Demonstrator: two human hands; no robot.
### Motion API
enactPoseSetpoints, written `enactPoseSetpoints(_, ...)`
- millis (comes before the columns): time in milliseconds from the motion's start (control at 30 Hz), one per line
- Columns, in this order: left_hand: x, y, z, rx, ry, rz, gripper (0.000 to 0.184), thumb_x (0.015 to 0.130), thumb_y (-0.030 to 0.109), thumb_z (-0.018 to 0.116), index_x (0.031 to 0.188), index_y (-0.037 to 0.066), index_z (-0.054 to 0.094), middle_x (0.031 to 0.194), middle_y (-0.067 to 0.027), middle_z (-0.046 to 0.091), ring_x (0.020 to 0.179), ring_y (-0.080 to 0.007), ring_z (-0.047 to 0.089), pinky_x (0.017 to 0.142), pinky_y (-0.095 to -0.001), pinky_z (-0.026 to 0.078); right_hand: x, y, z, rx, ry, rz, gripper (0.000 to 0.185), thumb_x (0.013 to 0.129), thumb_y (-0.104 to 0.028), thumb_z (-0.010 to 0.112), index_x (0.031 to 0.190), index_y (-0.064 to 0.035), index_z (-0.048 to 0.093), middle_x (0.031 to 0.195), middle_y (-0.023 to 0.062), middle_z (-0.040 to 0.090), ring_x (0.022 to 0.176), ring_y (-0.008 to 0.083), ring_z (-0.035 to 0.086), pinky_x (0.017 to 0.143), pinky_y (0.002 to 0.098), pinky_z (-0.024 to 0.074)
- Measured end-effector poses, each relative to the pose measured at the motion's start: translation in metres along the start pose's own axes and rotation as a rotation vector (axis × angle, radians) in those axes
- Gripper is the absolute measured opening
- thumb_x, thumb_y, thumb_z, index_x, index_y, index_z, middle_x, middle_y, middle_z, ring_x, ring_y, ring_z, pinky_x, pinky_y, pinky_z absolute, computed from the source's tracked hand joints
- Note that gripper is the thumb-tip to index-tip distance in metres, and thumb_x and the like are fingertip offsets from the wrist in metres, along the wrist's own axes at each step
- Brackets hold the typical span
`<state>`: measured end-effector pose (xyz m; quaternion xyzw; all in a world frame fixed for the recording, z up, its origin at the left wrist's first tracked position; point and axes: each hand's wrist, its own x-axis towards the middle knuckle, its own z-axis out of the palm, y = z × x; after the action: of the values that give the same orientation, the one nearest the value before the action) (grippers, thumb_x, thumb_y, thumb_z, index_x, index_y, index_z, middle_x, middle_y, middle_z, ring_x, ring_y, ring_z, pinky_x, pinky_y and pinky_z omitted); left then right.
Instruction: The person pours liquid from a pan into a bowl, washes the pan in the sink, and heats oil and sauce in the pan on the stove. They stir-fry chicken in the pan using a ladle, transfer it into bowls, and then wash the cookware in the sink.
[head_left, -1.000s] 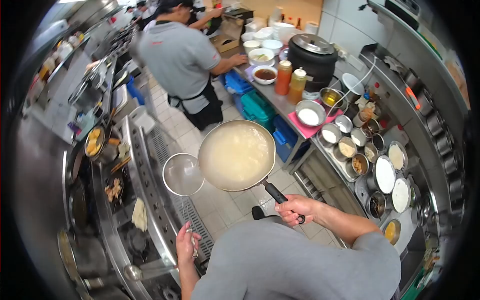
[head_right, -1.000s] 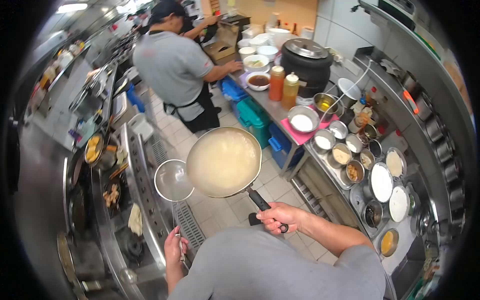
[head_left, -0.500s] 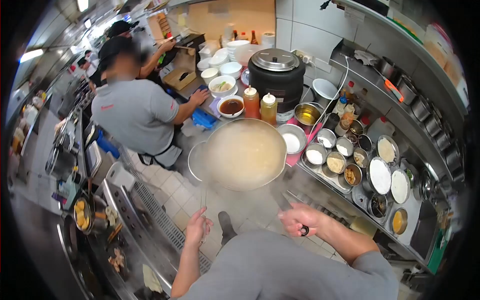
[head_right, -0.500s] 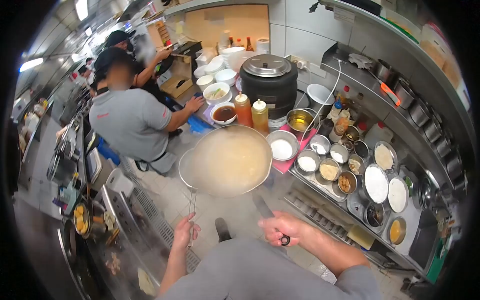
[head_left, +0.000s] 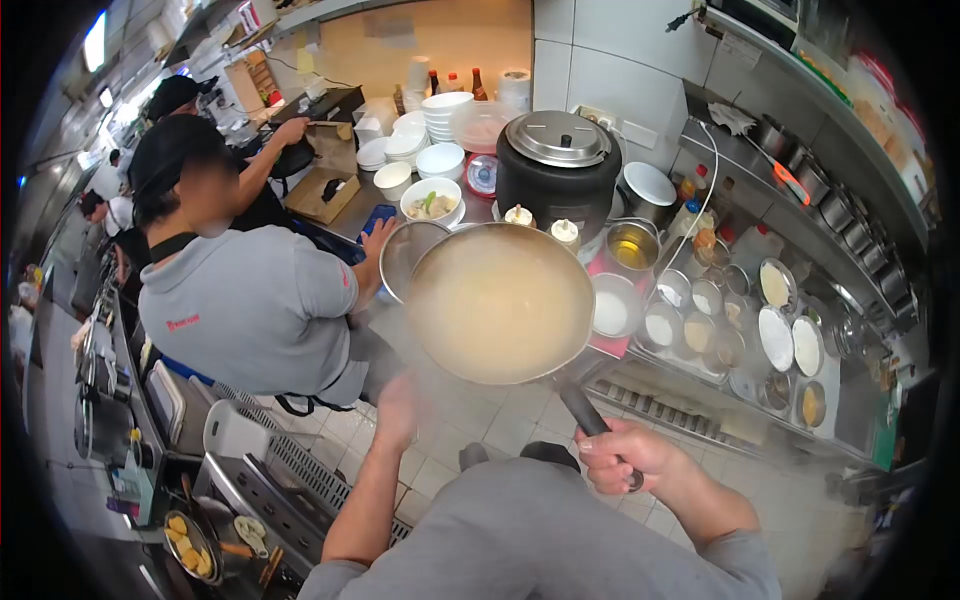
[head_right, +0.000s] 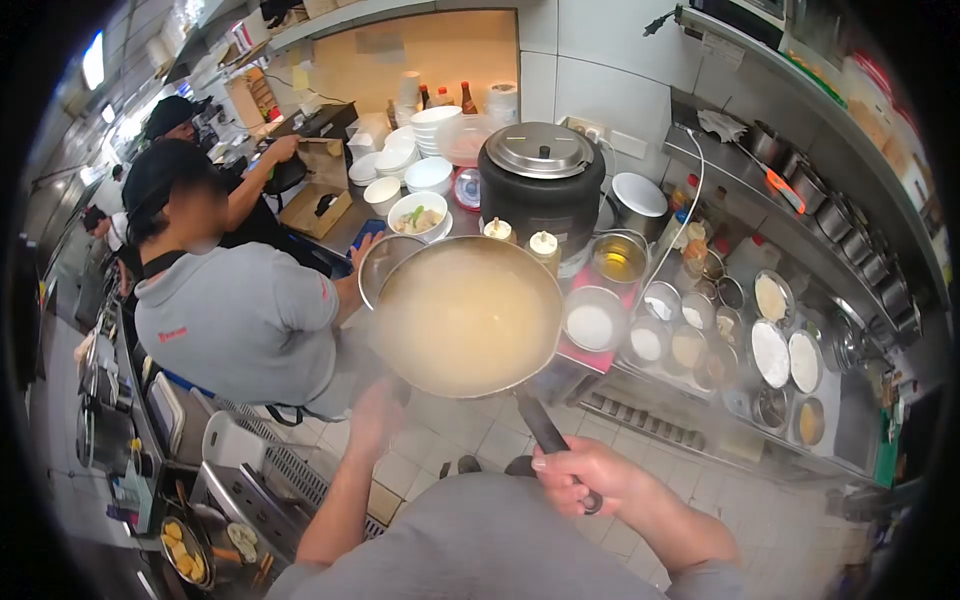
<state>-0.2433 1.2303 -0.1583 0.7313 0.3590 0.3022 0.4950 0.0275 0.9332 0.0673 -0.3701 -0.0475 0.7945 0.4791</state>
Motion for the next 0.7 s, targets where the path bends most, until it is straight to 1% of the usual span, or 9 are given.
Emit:
enactPoseSetpoints(67,0.024,-0.015,-0.008,0.378,0.004,0.356,0.019,0.099,0.018,0.052,0.107,0.003,0.061,0.077,-0.0100,0.061,0.058,-0.0193,0.055,0.053,-0.0319,0.046,0.016,-0.011,0.010,0.010,-0.017,-0.018,0.022,0.099,-0.016,0.057,0.081,-0.0134,0.044,0.057,-0.0057,0.035,0.045,0.0054,0.037,0.040,0.0263,0.0304)
enactPoseSetpoints(133,0.046,0.012,-0.012,-0.500,0.048,-0.346,0.031,0.102,0.019,0.048,0.126,0.003,0.058,0.087,-0.0036,0.061,0.074,-0.0121,0.060,0.062,-0.0284,0.050,0.032,-0.027,0.021,0.016,-0.040,-0.034,0.023,0.099,-0.016,0.057,0.080,-0.0134,0.044,0.057,-0.0056,0.035,0.045,0.0054,0.037,0.040,0.0264,0.0305)
enactPoseSetpoints(167,0.063,0.010,-0.014,-0.500,0.043,-0.350,0.031,0.102,0.019,0.048,0.126,0.003,0.058,0.087,-0.0036,0.061,0.074,-0.0121,0.060,0.062,-0.0284,0.050,0.038,-0.037,0.031,-0.008,-0.017,-0.046,0.024,0.099,-0.016,0.057,0.080,-0.0133,0.044,0.057,-0.0055,0.035,0.045,0.0056,0.037,0.039,0.0264,0.0307)
enactPoseSetpoints(200,0.082,0.004,-0.017,0.045,-0.041,-0.243,0.033,0.102,0.021,0.048,0.128,0.004,0.057,0.091,-0.0033,0.061,0.075,-0.0115,0.060,0.063,-0.0280,0.050,0.044,-0.048,0.036,-0.033,0.006,-0.057,0.025,0.099,-0.016,0.057,0.079,-0.0131,0.044,0.057,-0.0055,0.035,0.044,0.0058,0.038,0.039,0.0264,0.0309)
enactPoseSetpoints(267,0.109,-0.024,-0.019,0.586,-0.127,-0.122,0.035,0.102,0.022,0.049,0.130,0.004,0.056,0.094,-0.0031,0.061,0.077,-0.0110,0.059,0.064,-0.0276,0.050,0.060,-0.067,0.031,-0.047,-0.009,-0.047,0.024,0.099,-0.016,0.057,0.079,-0.0127,0.044,0.057,-0.0052,0.035,0.044,0.0063,0.038,0.039,0.0266,0.0313)
enactPoseSetpoints(300,0.120,-0.027,-0.019,0.706,-0.017,0.114,0.037,0.102,0.022,0.049,0.133,0.003,0.055,0.094,-0.0032,0.060,0.074,-0.0102,0.057,0.062,-0.0273,0.049,0.068,-0.077,0.028,-0.066,-0.030,-0.038,0.023,0.099,-0.016,0.057,0.080,-0.0122,0.044,0.056,-0.0050,0.035,0.044,0.0067,0.038,0.039,0.0269,0.0316)
enactPoseSetpoints(367,0.135,-0.032,-0.013,0.825,0.097,0.348,0.039,0.102,0.023,0.049,0.136,0.003,0.053,0.093,-0.0034,0.060,0.071,-0.0094,0.055,0.060,-0.0271,0.047,0.082,-0.102,0.037,-0.081,0.004,-0.059,0.024,0.098,-0.016,0.058,0.079,-0.0121,0.044,0.056,-0.0046,0.035,0.043,0.0071,0.037,0.039,0.0271,0.0318)
enactPoseSetpoints(433,0.152,0.053,0.001,-0.653,0.182,-0.394,0.039,0.100,0.014,0.042,0.137,0.001,0.047,0.068,-0.0074,0.056,0.051,-0.0147,0.050,0.048,-0.0270,0.043,0.097,-0.129,0.037,-0.102,0.030,-0.077,0.025,0.098,-0.017,0.058,0.078,-0.0120,0.044,0.055,-0.0043,0.036,0.043,0.0075,0.037,0.039,0.0272,0.0319)
enactPoseSetpoints(700,0.218,0.051,0.005,-0.617,0.133,-0.382,0.052,0.097,0.010,0.040,0.148,-0.001,0.036,0.072,-0.0072,0.059,0.048,-0.0123,0.047,0.046,-0.0269,0.042,0.172,-0.215,0.018,-0.153,-0.082,-0.046,0.032,0.096,-0.020,0.060,0.070,-0.0136,0.043,0.053,-0.0040,0.037,0.042,0.0080,0.037,0.040,0.0274,0.0328)
